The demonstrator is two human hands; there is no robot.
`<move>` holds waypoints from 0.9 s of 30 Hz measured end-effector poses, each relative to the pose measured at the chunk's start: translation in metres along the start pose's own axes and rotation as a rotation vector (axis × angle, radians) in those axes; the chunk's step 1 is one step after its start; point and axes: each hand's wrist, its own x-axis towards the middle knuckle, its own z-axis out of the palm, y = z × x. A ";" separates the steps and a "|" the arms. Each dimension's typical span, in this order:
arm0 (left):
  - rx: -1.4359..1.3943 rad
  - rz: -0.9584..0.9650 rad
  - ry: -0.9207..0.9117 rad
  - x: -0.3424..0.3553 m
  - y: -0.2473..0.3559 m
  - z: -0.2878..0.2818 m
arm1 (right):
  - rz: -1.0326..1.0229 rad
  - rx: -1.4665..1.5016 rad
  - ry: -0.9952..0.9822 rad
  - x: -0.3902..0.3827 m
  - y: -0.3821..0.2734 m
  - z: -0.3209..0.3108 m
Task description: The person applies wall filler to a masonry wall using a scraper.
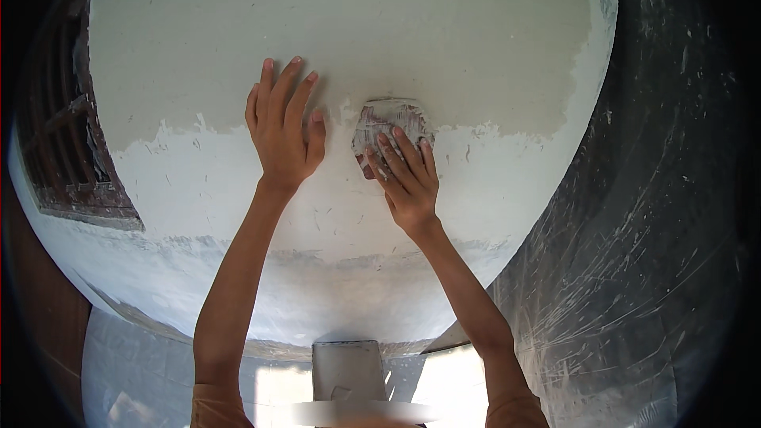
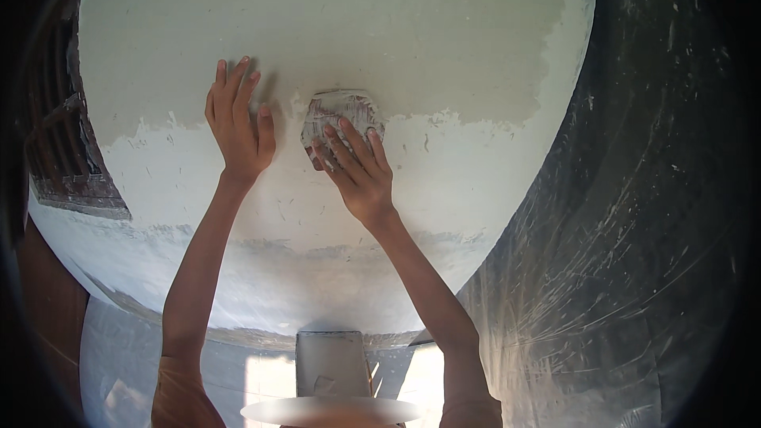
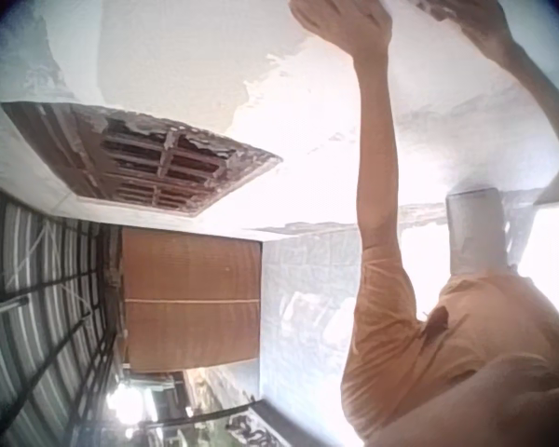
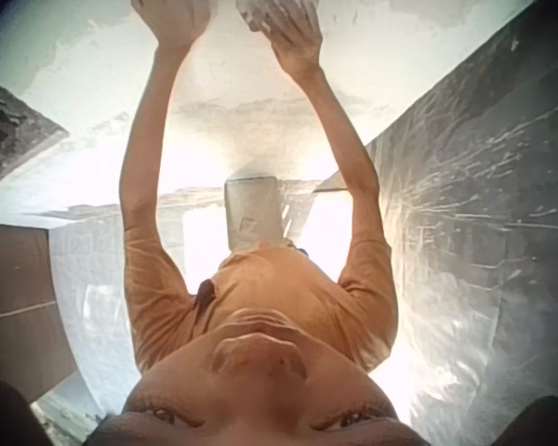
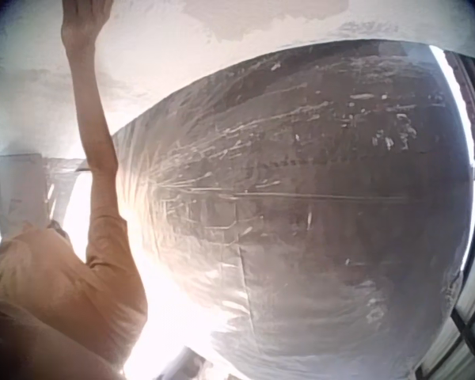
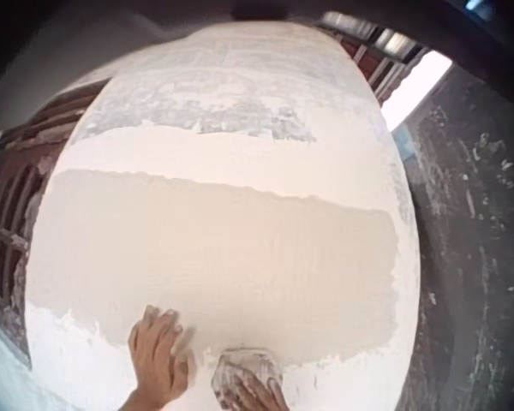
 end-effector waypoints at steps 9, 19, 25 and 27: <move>-0.006 -0.020 -0.018 0.000 0.002 -0.001 | 0.103 -0.022 -0.131 -0.003 0.001 -0.001; -0.032 -0.021 -0.005 0.001 0.004 -0.002 | 0.184 0.085 -0.267 -0.011 -0.006 -0.019; -0.025 -0.023 -0.031 0.001 0.007 -0.003 | 0.141 0.134 -0.156 -0.010 -0.014 -0.058; -0.032 -0.027 -0.023 0.004 0.004 -0.004 | 0.141 0.125 0.003 -0.001 -0.010 -0.071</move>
